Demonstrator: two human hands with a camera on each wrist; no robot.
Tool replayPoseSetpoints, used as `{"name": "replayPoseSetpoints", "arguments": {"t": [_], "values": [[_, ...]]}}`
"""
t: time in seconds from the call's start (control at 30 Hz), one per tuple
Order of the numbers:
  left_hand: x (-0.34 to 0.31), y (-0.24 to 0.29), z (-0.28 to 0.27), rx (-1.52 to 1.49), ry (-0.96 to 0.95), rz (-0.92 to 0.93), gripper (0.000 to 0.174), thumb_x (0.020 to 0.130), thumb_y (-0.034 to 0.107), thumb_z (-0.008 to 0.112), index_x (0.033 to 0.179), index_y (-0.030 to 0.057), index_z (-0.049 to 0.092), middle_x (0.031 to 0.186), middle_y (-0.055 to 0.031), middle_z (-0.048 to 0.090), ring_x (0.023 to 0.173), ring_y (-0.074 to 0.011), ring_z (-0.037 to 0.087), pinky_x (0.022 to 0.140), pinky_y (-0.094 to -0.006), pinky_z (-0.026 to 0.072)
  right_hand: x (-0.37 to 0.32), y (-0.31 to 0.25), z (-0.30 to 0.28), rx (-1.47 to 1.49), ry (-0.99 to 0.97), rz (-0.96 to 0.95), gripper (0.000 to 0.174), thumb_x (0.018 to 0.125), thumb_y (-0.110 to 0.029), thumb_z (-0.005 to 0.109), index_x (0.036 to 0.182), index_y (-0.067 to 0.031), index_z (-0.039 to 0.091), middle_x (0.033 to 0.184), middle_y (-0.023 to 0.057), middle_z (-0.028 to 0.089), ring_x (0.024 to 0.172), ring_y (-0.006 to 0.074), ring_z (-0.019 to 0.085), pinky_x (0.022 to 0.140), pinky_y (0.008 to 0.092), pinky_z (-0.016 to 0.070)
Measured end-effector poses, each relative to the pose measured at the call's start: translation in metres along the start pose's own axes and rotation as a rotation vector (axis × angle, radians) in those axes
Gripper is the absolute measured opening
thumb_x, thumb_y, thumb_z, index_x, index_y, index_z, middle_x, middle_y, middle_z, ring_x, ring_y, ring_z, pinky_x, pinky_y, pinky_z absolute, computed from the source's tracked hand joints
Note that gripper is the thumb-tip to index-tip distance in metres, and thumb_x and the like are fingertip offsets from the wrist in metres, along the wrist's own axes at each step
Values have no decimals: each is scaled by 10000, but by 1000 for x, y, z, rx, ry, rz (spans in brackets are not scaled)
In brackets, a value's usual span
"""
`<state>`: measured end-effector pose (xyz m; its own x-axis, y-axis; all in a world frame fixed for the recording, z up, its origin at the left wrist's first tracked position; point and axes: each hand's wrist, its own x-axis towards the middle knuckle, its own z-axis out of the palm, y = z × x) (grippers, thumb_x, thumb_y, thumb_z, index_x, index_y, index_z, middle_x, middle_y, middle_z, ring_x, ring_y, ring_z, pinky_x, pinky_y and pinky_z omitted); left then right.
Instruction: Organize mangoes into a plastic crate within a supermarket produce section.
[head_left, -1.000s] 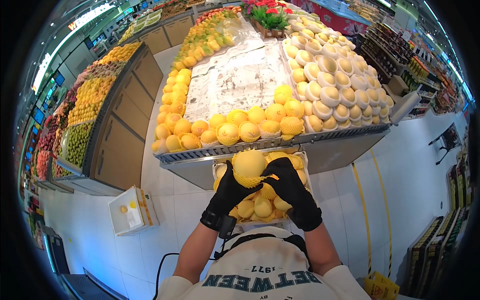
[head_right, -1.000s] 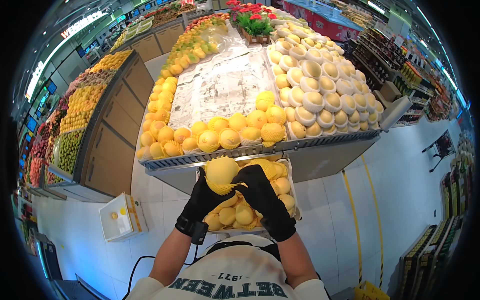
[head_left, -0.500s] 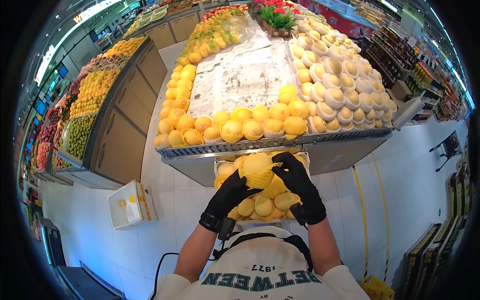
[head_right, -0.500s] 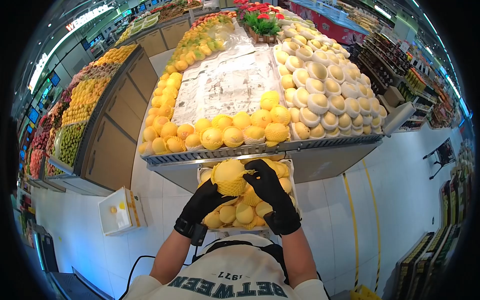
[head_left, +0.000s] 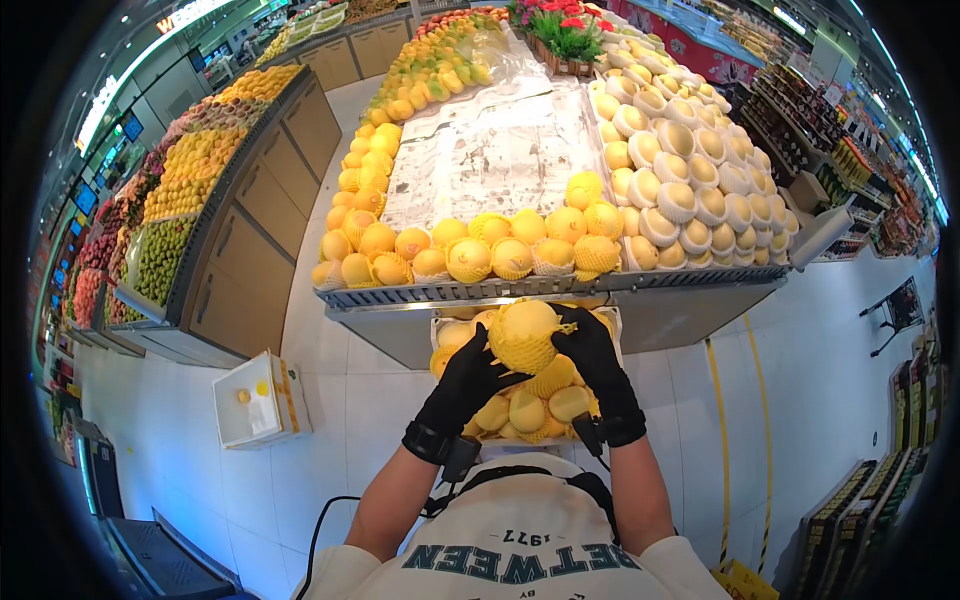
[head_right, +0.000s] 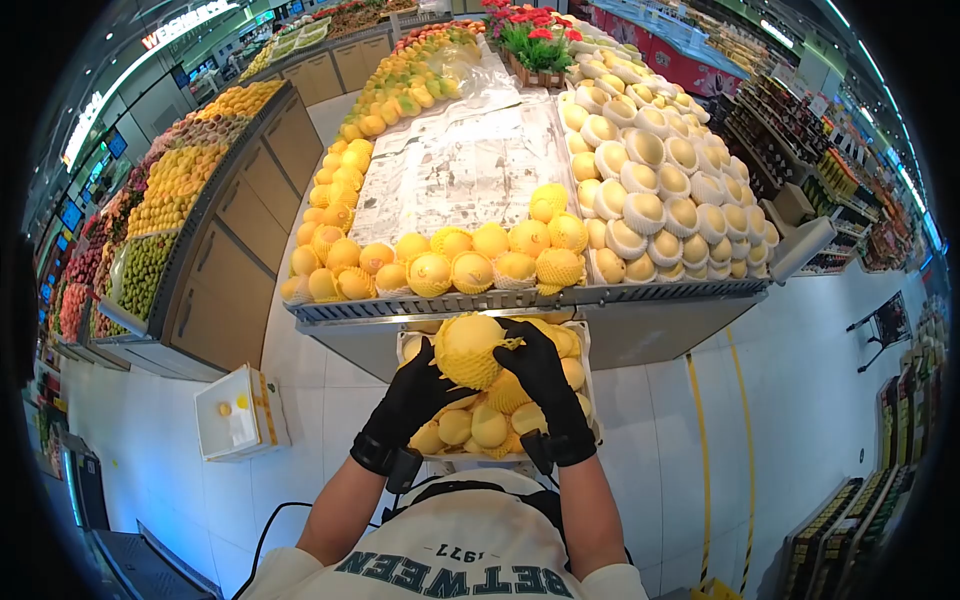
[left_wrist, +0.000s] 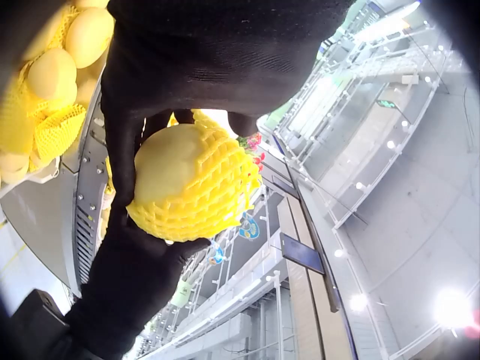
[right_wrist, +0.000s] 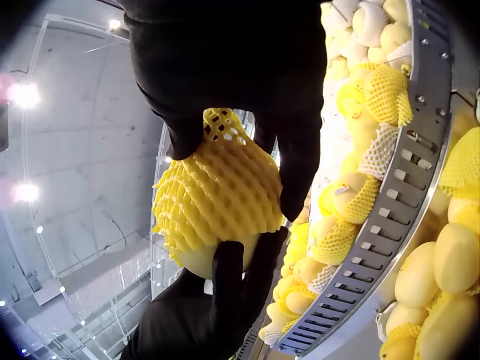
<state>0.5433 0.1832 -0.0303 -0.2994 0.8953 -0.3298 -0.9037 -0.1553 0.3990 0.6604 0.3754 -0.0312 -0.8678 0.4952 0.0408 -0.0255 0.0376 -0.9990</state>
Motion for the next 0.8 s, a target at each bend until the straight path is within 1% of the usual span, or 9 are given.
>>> {"name": "replayPoseSetpoints", "arguments": {"t": [0.03,0.17,0.23,0.43,0.53,0.63,0.7,0.77,0.8], "values": [[1,-1,0,-21,11,-6,592,999,411,489,1431,35,339,1407,-176,433,1277,-322,481,1031,-486,464,0,0,0,25,14,9,186,851,-15,649,995,-26,532,1134,73,614,955,129,583,817,276,516],[-4,-10,24,589,19,297,593,842,116,747,1344,-15,461,1292,-125,580,1172,-188,575,996,-339,488,4,14,2,118,105,41,139,917,-85,598,1014,-35,511,994,59,589,867,99,568,721,255,517],[-6,-10,31,821,42,359,556,787,25,781,1277,-33,523,1226,-103,630,1118,-151,605,969,-301,497,5,20,3,203,145,52,139,939,-109,576,1035,-39,505,950,49,568,845,94,559,692,254,517],[1,-13,23,1103,78,515,320,824,76,752,1103,-32,639,1057,-96,700,975,-139,651,825,-294,535,8,28,13,359,213,17,149,978,-150,541,1078,-48,501,949,42,540,853,105,549,751,268,518],[-2,-8,32,1146,124,503,283,830,105,752,1065,-24,660,1002,-81,720,953,-133,659,818,-277,520,16,46,22,362,252,-61,242,992,-171,536,1193,-51,477,1063,50,530,966,128,538,865,281,489],[-1,-2,28,1157,114,422,294,858,99,715,1115,-23,639,1163,-102,661,1016,-167,646,880,-298,518,17,65,24,402,182,-62,430,1009,-208,526,1380,-49,378,1249,68,493,1154,161,489,993,311,433],[7,-9,10,477,48,342,313,881,88,679,1170,-14,615,1287,-111,568,1096,-185,608,926,-323,512,15,57,30,425,108,-31,451,1016,-221,514,1402,-45,361,1279,79,497,1181,166,488,1008,316,430],[10,-11,1,362,-17,345,351,906,81,639,1241,5,571,1375,-113,483,1170,-202,564,961,-351,509,7,42,34,541,77,-77,593,908,-181,660,1396,-19,366,1296,115,496,1178,201,493,1004,340,425],[11,-9,1,587,-48,397,379,919,80,617,1285,19,540,1401,-111,444,1203,-209,539,973,-368,508,7,40,35,587,67,-91,624,886,-161,685,1400,-25,359,1296,112,497,1182,203,494,1010,347,426]]}}
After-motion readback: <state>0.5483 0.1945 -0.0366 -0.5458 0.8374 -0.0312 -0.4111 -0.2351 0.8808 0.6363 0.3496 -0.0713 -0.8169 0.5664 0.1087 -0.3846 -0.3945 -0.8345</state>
